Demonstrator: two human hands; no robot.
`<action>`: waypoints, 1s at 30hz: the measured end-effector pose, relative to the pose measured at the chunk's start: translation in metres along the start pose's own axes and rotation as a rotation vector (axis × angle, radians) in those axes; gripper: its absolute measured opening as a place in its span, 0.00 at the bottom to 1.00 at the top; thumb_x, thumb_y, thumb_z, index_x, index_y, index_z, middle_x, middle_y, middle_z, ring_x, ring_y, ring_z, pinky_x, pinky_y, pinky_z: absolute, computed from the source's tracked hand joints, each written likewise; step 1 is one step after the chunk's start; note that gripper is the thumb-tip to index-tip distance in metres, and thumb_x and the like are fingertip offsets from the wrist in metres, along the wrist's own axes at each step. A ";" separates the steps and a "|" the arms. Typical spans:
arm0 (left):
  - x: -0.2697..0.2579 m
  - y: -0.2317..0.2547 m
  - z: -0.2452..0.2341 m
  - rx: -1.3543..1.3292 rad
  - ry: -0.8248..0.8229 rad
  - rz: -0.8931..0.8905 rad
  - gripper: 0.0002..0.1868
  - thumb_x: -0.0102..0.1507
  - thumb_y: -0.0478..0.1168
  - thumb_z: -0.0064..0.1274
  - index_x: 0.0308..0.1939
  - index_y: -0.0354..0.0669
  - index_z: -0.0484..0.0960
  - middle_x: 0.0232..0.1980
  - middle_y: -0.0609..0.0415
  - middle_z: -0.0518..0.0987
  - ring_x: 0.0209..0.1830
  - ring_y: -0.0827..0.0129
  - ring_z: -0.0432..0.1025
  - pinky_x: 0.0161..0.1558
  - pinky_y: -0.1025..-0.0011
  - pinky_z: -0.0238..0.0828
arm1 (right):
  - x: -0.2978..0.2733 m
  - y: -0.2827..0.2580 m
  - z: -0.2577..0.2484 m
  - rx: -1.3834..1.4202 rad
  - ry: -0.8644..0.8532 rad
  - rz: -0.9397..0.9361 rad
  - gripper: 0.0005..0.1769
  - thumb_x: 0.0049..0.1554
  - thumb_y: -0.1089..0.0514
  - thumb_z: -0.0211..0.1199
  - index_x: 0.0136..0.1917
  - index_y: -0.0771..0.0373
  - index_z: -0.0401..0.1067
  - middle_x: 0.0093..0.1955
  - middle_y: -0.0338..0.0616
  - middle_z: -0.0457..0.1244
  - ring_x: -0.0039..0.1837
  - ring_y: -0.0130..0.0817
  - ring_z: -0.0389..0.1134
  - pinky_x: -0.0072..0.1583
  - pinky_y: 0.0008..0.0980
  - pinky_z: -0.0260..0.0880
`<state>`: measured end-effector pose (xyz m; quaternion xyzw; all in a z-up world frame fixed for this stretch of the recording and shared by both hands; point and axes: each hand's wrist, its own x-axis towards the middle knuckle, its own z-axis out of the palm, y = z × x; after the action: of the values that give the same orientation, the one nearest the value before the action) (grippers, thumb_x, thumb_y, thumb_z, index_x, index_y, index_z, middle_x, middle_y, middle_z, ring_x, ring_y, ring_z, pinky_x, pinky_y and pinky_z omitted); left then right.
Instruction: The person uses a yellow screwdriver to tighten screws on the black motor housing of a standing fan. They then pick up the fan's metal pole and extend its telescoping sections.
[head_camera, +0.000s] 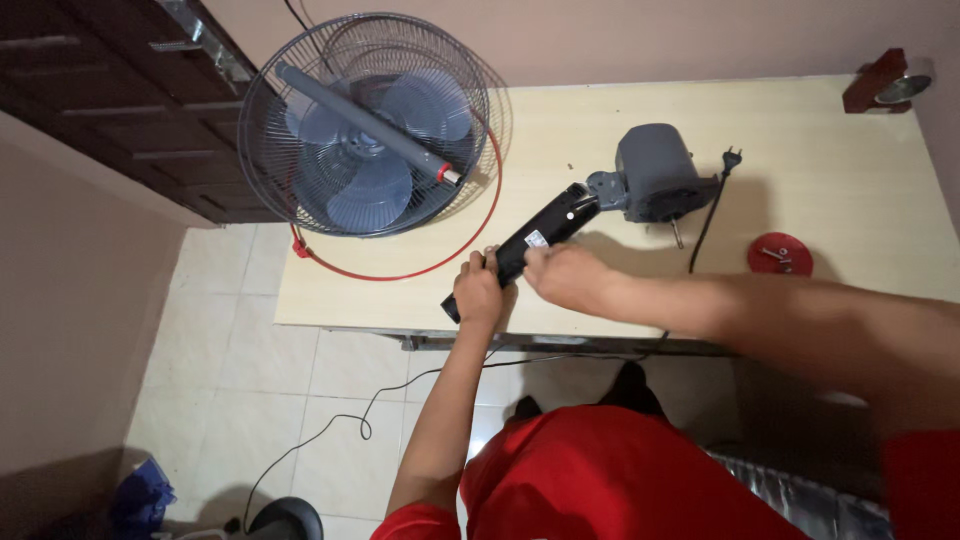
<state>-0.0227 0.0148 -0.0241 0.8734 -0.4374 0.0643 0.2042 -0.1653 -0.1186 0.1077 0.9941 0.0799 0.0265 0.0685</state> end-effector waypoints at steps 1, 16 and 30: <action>0.000 -0.001 0.002 0.014 0.013 0.008 0.39 0.48 0.44 0.68 0.64 0.44 0.77 0.48 0.50 0.75 0.44 0.54 0.74 0.43 0.58 0.75 | 0.000 0.001 0.001 -0.045 -0.055 -0.073 0.12 0.62 0.59 0.56 0.44 0.70 0.74 0.43 0.57 0.68 0.44 0.50 0.73 0.43 0.45 0.74; 0.000 0.013 -0.023 -0.054 -0.066 -0.046 0.44 0.45 0.45 0.68 0.65 0.42 0.74 0.49 0.49 0.74 0.48 0.53 0.72 0.47 0.57 0.74 | 0.010 0.013 -0.011 0.368 -0.216 0.390 0.30 0.42 0.62 0.67 0.57 0.75 0.67 0.48 0.64 0.63 0.48 0.59 0.71 0.48 0.50 0.74; -0.002 0.017 -0.028 -0.054 -0.061 -0.059 0.43 0.47 0.43 0.66 0.67 0.41 0.74 0.50 0.49 0.74 0.48 0.53 0.72 0.48 0.57 0.73 | 0.021 0.001 -0.024 0.501 -0.186 0.612 0.15 0.59 0.57 0.55 0.50 0.72 0.72 0.38 0.63 0.66 0.43 0.59 0.71 0.48 0.56 0.73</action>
<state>-0.0356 0.0188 0.0063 0.8817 -0.4189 0.0198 0.2161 -0.1462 -0.1127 0.1323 0.9561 -0.2223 -0.0645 -0.1798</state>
